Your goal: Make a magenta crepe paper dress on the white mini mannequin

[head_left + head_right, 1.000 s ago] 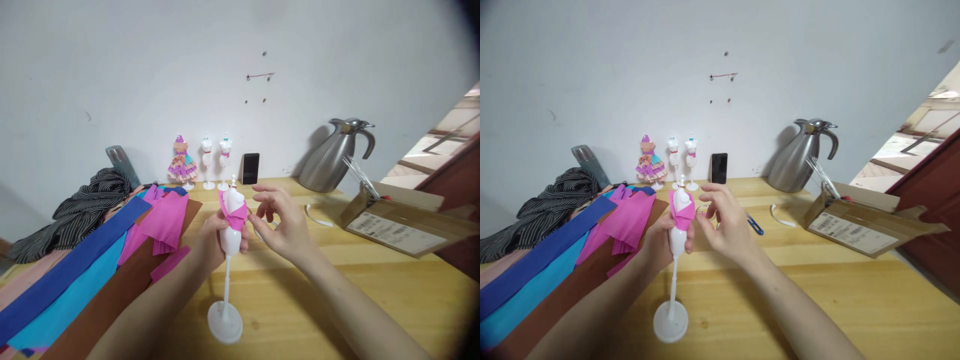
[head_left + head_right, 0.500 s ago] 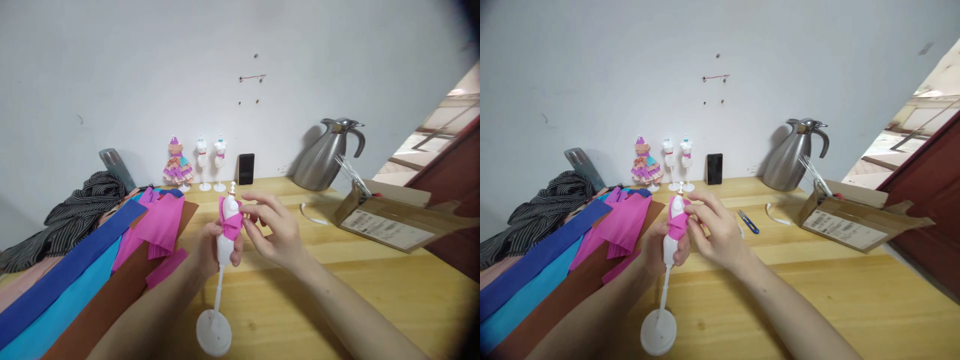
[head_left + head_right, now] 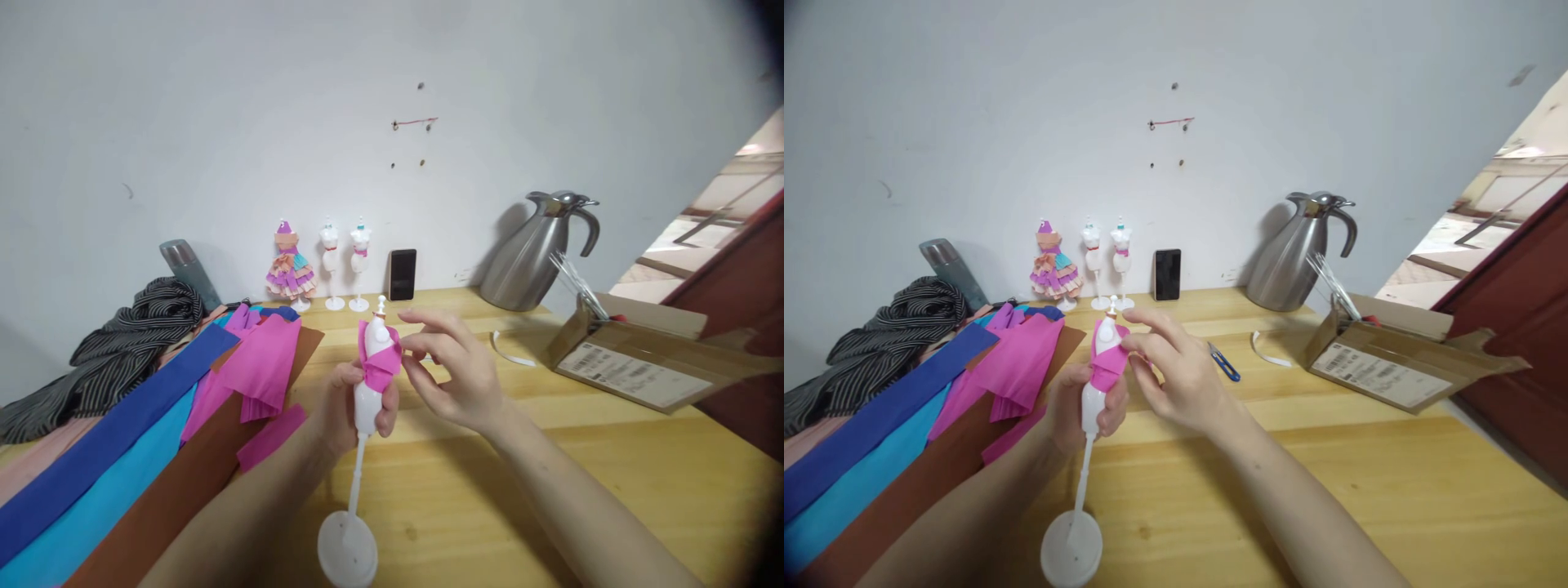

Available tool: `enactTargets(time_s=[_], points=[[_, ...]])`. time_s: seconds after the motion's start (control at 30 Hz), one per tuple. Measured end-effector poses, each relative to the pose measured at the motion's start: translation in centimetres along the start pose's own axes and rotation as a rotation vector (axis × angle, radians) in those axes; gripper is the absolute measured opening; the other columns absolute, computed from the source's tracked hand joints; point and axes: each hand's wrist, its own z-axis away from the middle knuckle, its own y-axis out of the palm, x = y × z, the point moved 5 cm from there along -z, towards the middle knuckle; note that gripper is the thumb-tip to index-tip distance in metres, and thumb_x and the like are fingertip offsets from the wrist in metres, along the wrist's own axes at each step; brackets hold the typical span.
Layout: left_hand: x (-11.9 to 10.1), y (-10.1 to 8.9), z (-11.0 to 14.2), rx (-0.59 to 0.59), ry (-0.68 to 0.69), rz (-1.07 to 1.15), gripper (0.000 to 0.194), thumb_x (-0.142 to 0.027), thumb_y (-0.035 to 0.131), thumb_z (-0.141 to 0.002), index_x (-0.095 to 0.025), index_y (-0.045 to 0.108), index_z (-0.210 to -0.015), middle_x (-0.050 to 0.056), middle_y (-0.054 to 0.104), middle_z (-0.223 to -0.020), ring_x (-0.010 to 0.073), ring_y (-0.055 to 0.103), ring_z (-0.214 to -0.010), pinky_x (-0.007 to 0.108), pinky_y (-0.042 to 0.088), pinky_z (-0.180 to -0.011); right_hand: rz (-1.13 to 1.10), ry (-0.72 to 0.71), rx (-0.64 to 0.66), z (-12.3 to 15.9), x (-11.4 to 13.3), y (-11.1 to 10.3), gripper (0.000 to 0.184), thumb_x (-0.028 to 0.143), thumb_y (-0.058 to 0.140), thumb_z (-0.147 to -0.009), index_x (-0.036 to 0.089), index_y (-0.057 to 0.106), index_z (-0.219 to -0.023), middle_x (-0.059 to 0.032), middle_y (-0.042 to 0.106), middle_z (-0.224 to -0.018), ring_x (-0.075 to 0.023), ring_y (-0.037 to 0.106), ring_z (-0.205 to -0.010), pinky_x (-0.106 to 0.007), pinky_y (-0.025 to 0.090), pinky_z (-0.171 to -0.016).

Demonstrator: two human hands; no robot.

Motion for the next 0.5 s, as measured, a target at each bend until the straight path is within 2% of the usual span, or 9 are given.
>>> enactTargets(time_s=[0.23, 0.4, 0.5], points=[[0.28, 0.13, -0.01, 0.013, 0.002, 0.027, 0.028, -0.037, 0.057, -0.068, -0.01, 0.064, -0.064, 0.004, 0.055, -0.047, 0.0129, 0.051, -0.038, 0.024, 0.036, -0.037, 0.055, -0.133, -0.019, 0.02, 0.89, 0.3, 0.023, 0.003, 0.056, -0.082, 0.021, 0.059, -0.095, -0.0126, 0.065, -0.114, -0.0189, 0.068, -0.086, -0.033, 0.057, -0.07], [0.44, 0.26, -0.06, 0.005, 0.018, 0.031, 0.023, -0.035, 0.06, -0.067, -0.013, 0.059, -0.076, 0.004, 0.062, -0.055, 0.0152, 0.055, -0.04, 0.024, 0.039, -0.038, 0.056, -0.061, -0.1, 0.22, 0.91, 0.16, 0.022, 0.004, 0.056, -0.082, 0.022, 0.059, -0.095, -0.012, 0.067, -0.109, -0.022, 0.068, -0.093, -0.036, 0.058, -0.072], [0.65, 0.04, -0.1, -0.012, 0.031, 0.048, 0.025, -0.033, 0.059, -0.067, -0.013, 0.058, -0.083, 0.005, 0.065, -0.059, 0.0167, 0.058, -0.041, 0.024, 0.042, -0.038, 0.016, -0.023, -0.135, 0.23, 0.76, 0.11, 0.022, 0.005, 0.056, -0.081, 0.022, 0.059, -0.095, -0.0122, 0.067, -0.11, -0.0218, 0.068, -0.092, -0.033, 0.058, -0.066]])
